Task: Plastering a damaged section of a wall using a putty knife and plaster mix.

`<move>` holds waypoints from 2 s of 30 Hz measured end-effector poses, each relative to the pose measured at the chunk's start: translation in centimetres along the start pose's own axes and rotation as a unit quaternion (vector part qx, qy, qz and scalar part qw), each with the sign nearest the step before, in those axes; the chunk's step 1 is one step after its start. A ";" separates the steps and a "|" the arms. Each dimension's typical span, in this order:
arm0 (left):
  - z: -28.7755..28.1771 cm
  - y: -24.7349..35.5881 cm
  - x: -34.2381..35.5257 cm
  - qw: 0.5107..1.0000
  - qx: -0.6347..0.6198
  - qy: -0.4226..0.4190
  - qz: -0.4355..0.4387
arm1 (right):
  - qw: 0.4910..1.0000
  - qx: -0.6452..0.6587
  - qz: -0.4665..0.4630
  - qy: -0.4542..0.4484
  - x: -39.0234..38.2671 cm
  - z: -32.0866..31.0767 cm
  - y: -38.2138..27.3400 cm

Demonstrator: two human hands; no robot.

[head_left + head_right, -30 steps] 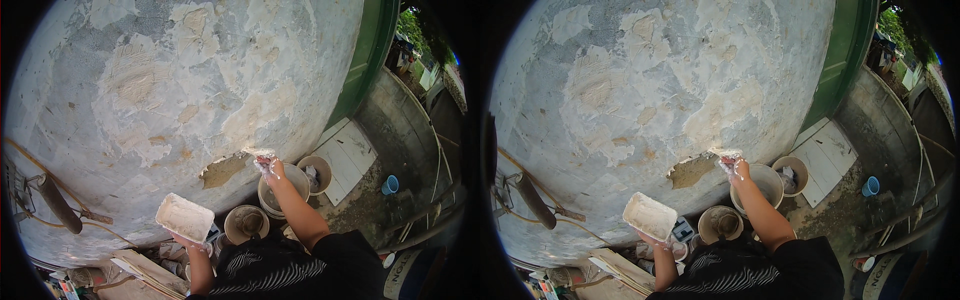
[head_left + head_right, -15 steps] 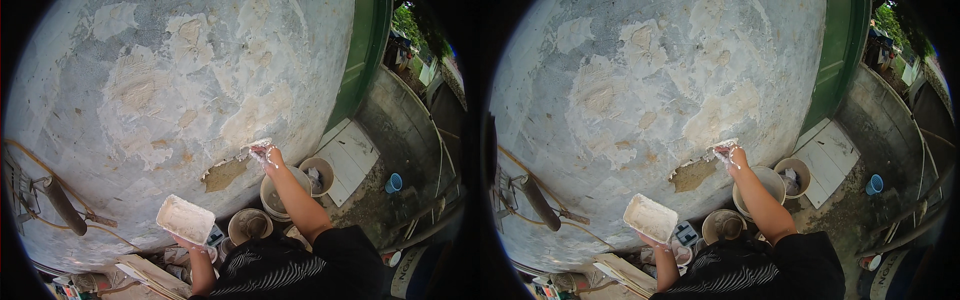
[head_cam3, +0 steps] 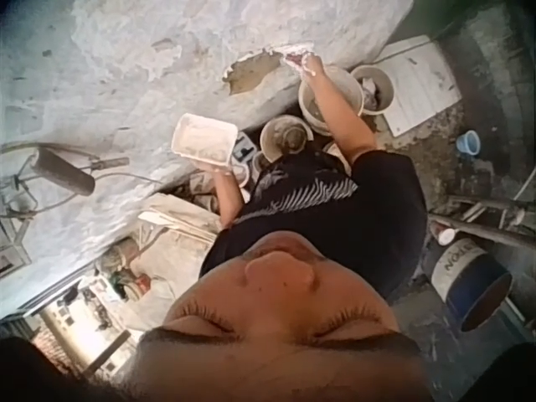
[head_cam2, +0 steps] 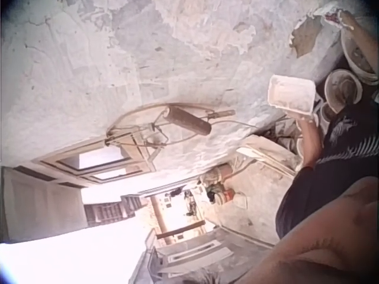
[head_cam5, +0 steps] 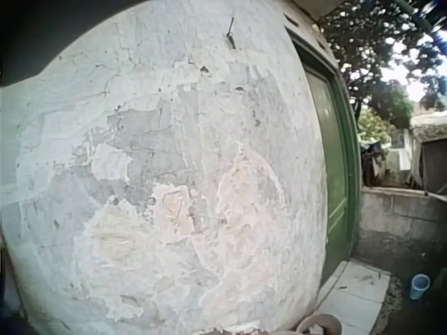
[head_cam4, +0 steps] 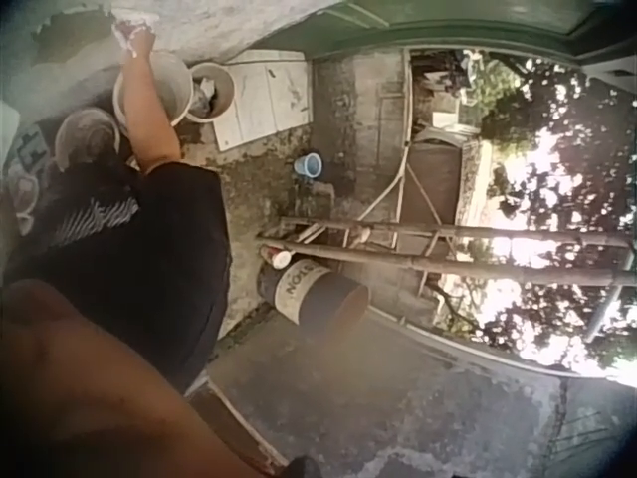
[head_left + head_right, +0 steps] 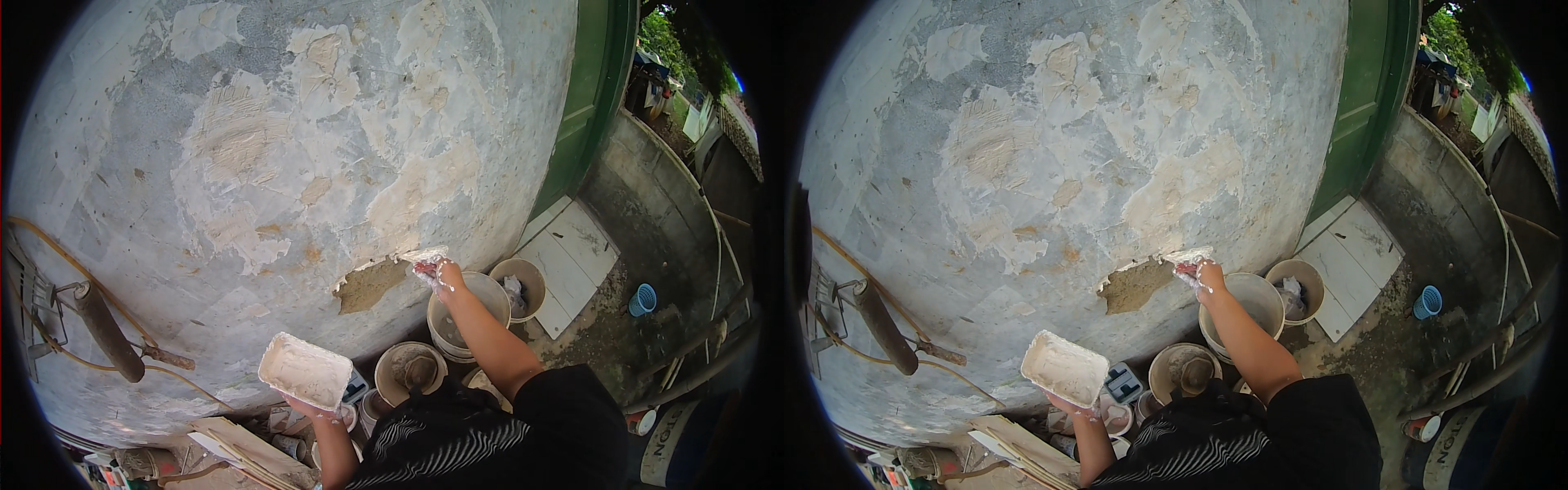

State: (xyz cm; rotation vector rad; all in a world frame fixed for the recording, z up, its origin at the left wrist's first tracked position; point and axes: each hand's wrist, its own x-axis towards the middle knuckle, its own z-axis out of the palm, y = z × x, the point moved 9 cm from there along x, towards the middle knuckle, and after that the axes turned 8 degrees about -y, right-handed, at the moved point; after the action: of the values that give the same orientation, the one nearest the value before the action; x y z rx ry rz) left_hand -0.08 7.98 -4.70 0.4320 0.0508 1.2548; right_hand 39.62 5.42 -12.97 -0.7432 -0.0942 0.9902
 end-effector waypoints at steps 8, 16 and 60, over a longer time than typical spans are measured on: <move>-1.3 1.6 -1.4 0.999 0.026 0.034 0.015 | 0.987 -0.066 -0.105 -0.101 -0.8 7.3 -7.8; -1.0 1.8 -2.2 1.000 0.021 0.021 0.002 | 0.996 -0.038 -0.050 -0.062 -1.6 2.7 -4.6; 12.1 -4.2 2.3 0.971 0.051 -0.233 0.015 | 0.641 -0.604 -0.326 -0.343 -23.1 21.2 -10.2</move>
State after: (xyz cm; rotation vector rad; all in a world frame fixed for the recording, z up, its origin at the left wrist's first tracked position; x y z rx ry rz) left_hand 7.78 5.62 5.44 0.8102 -0.2916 1.1562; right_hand 25.56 -4.96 15.00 -1.3397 -1.7356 0.3092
